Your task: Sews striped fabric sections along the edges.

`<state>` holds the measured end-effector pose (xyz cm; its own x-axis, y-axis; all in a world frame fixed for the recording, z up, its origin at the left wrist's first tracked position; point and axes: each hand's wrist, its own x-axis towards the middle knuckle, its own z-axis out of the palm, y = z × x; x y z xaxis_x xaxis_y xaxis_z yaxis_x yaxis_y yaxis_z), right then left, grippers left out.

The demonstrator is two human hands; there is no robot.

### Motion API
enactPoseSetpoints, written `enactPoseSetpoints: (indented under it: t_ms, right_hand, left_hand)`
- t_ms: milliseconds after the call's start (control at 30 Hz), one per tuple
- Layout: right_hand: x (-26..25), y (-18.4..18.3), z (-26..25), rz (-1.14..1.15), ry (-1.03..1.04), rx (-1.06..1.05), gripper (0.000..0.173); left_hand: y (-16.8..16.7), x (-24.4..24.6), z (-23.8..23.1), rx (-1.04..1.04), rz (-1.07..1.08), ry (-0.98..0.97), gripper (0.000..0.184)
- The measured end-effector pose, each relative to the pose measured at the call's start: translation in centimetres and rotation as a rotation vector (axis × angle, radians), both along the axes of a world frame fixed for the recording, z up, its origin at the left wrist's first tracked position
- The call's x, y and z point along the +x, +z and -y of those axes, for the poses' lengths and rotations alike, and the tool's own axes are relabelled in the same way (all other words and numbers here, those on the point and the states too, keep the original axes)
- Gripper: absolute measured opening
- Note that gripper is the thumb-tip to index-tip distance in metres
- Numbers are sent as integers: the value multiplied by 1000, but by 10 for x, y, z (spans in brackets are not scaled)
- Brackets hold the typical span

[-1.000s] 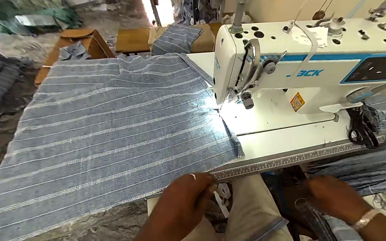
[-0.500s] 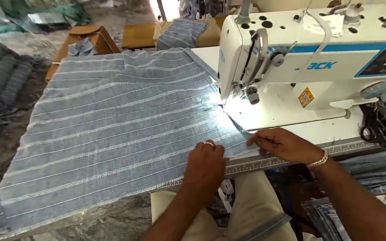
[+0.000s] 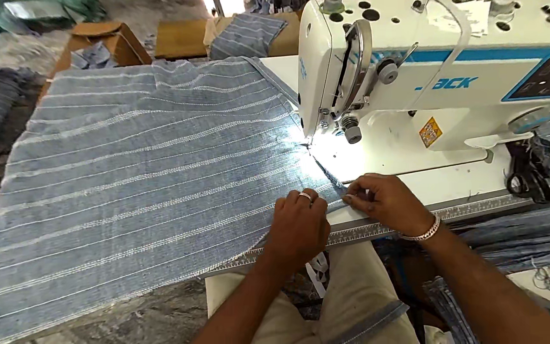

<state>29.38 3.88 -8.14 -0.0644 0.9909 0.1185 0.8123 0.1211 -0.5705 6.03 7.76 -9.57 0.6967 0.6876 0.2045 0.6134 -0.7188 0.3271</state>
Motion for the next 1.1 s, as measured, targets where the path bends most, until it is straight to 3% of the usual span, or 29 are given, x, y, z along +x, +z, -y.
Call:
enactPoseSetpoints:
  t_ms: [133,200,333,433,567,700,800,867,1000,1100]
  right_hand:
    - [8,1,4,123,215,16,37]
    - [11,2,4,129,257,-4,38]
    - [2,-3,-5,75,131,67,27]
    - [-18,7,-21,178,-36,-38,29]
    - [-34,25,-30,163,-332,-177,30]
    - [-41,22,-18,-4,-335,-211,39]
    - [-54,11,-15,44,-417,-103,18]
    - [-65,6,-16,61,-464,-10,15]
    - [-83,-4,-13,111,-389,99,34]
    - [-84,1,-12,122,-400,-8,32]
  left_hand:
    - [-4,-16,-21,109,11,-113,34]
    - [-4,-20,-31,129,3,-115,38]
    - [-3,-18,-37,67,-9,2,41]
    - [-2,-12,-36,40,-15,191,42]
    - [0,-11,-45,-45,-146,305,74]
    - [-1,-13,-46,-27,-225,281,74]
    - [-1,-11,-46,-30,-239,275,76]
    - [-2,-11,-47,-31,-241,280,76]
    - [0,-11,-47,-40,-263,262,73]
    - [0,-14,-46,-36,-270,251,71]
